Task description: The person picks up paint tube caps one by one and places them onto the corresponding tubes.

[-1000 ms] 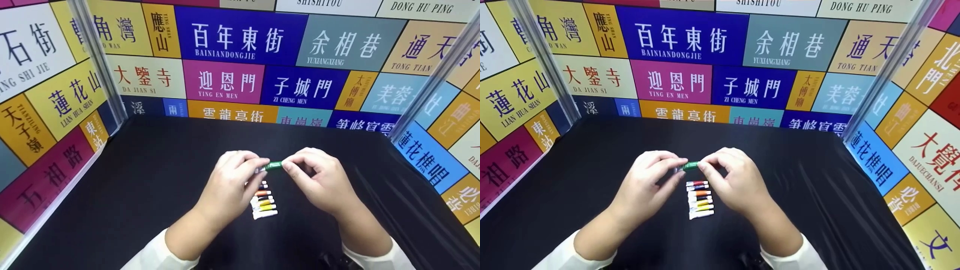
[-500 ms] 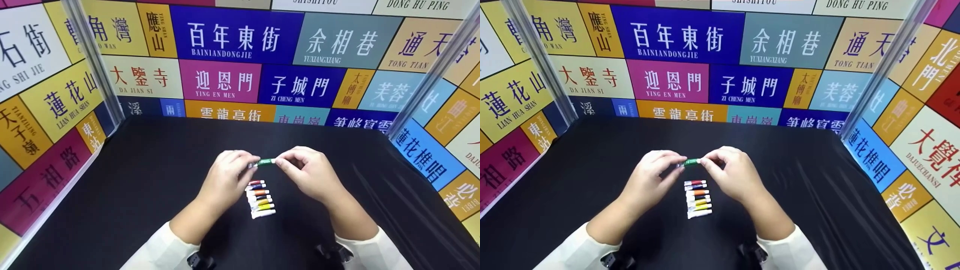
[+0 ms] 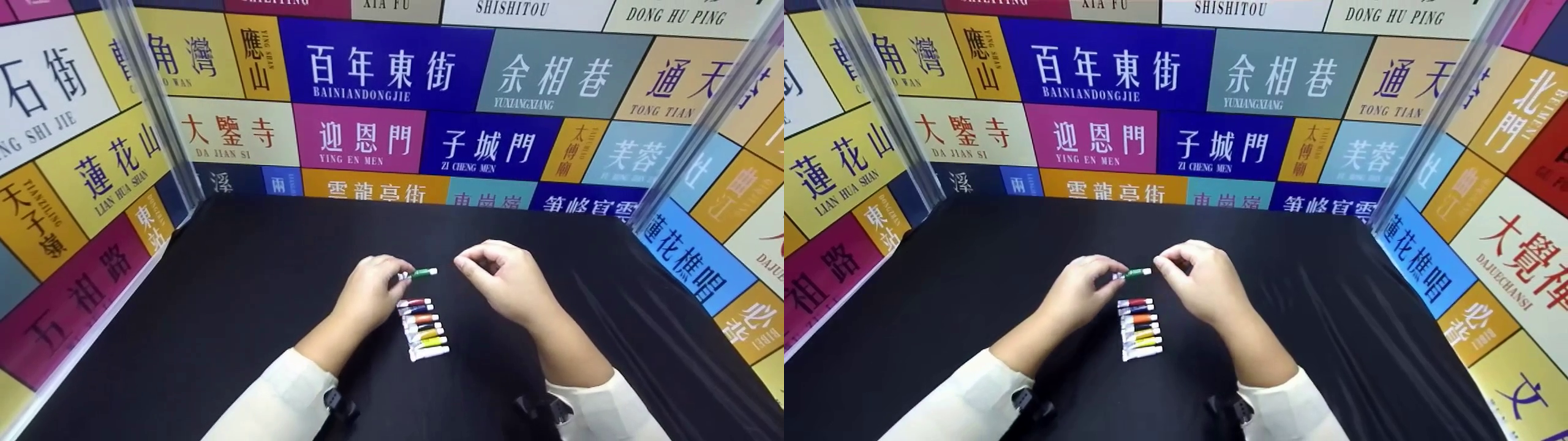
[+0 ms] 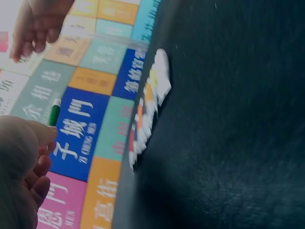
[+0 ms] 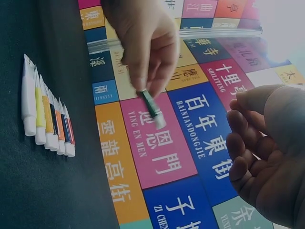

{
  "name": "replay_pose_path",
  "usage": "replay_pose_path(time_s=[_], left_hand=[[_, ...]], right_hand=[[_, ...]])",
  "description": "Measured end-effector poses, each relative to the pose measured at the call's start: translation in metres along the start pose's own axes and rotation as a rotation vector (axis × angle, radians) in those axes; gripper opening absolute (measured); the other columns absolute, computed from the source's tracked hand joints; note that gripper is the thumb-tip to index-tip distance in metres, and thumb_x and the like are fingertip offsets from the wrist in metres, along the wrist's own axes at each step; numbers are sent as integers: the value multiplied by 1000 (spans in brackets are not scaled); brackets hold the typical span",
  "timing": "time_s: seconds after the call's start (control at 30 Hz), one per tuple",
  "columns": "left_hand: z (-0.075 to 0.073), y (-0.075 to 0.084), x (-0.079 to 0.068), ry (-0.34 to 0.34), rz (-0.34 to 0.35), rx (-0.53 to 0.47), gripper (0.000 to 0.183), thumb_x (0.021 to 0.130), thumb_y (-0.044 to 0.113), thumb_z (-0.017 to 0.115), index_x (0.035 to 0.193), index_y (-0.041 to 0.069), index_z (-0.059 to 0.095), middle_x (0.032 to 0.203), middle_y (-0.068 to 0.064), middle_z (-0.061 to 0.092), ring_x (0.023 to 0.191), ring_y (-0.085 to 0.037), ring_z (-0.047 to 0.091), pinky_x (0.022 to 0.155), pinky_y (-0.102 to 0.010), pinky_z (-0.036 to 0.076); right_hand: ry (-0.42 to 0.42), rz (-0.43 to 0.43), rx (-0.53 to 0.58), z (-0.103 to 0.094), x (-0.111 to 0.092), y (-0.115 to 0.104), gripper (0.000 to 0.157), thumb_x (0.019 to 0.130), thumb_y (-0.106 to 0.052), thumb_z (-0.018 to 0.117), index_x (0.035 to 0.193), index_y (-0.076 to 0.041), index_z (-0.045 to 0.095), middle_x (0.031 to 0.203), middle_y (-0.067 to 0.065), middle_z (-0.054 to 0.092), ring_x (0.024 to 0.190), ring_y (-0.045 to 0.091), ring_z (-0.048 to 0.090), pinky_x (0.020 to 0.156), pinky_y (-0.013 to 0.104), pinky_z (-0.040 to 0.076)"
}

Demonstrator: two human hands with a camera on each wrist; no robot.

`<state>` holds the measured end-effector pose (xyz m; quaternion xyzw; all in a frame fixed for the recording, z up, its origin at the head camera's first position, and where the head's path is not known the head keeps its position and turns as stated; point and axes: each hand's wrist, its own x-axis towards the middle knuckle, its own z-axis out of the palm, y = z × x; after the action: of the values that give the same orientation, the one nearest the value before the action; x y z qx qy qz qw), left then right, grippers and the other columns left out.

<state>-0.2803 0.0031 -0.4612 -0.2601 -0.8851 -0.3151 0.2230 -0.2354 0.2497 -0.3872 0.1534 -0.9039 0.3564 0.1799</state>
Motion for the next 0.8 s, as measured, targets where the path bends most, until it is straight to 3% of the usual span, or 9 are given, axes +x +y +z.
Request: replay_pose_path(time_s=[0.17, 0.37, 0.8], left_hand=[[14, -11, 3, -91, -59, 7, 11, 95, 13, 78, 104, 16, 82, 106, -3, 81, 106, -27, 74, 102, -44, 56], [23, -18, 2, -197, -151, 16, 10, 96, 12, 75, 103, 16, 83, 107, -4, 81, 103, -22, 74, 97, -42, 58], [33, -30, 3, -258, -221, 21, 8, 93, 12, 77, 98, 16, 83, 99, -1, 81, 96, -22, 73, 93, -43, 59]], right_hand=[[11, 17, 7, 0, 2, 5, 8, 100, -27, 77, 101, -22, 84, 96, -5, 77, 84, 16, 63, 74, 26, 53], [37, 36, 14, 4, 5, 16, 9, 99, -28, 77, 99, -20, 83, 91, -3, 74, 81, 17, 62, 72, 26, 52], [5, 70, 0, 19, 10, 35, 13, 99, -31, 76, 100, -20, 82, 93, -1, 74, 83, 17, 62, 76, 30, 53]])
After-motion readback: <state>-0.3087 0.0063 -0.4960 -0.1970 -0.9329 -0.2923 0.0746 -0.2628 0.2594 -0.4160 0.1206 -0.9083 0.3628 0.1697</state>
